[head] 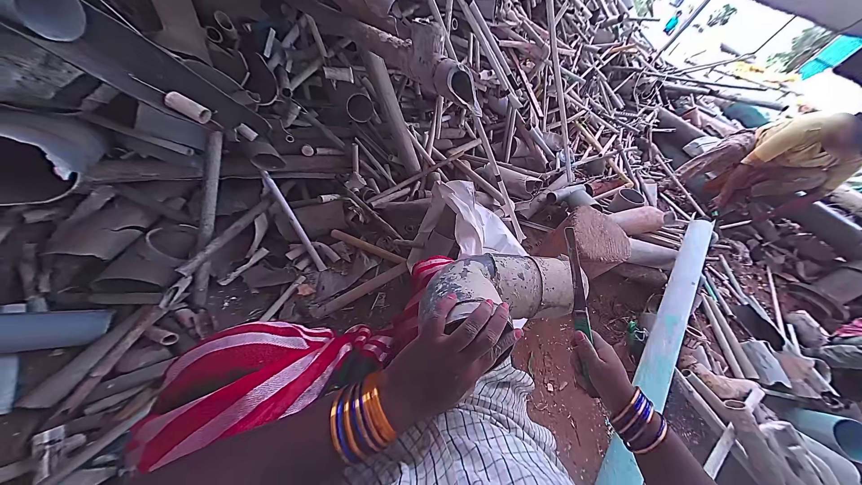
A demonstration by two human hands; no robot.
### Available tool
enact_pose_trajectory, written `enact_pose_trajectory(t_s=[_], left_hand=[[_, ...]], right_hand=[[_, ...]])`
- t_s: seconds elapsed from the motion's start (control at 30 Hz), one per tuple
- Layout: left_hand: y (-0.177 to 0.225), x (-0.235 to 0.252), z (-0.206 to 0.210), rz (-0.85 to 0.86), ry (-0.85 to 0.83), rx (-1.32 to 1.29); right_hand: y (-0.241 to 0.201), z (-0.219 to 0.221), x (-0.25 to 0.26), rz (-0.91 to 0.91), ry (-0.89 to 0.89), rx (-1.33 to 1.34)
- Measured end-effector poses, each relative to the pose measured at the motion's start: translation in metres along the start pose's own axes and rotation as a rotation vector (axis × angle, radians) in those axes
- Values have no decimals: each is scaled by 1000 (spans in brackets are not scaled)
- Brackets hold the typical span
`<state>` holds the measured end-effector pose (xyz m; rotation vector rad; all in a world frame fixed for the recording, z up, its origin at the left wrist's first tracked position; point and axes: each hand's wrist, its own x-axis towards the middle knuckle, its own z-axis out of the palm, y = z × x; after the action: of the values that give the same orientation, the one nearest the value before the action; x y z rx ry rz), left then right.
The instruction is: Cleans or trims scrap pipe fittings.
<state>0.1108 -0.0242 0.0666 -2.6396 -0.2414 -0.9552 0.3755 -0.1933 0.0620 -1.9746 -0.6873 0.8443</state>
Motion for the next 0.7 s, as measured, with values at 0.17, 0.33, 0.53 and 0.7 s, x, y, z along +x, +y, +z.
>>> enact_pose_trajectory(t_s=[0.17, 0.33, 0.53, 0.7], left_hand=[[5, 3, 0, -26, 4, 3], [0, 2, 2, 2, 10, -21], [2, -1, 4, -14, 41, -52], [-4, -1, 0, 0, -14, -91]], right_hand=[[-18, -25, 17, -21, 566, 457], [-11, 3, -10, 24, -227, 57], [-46, -25, 9, -48, 509, 450], [-23, -4, -8, 101, -77, 14]])
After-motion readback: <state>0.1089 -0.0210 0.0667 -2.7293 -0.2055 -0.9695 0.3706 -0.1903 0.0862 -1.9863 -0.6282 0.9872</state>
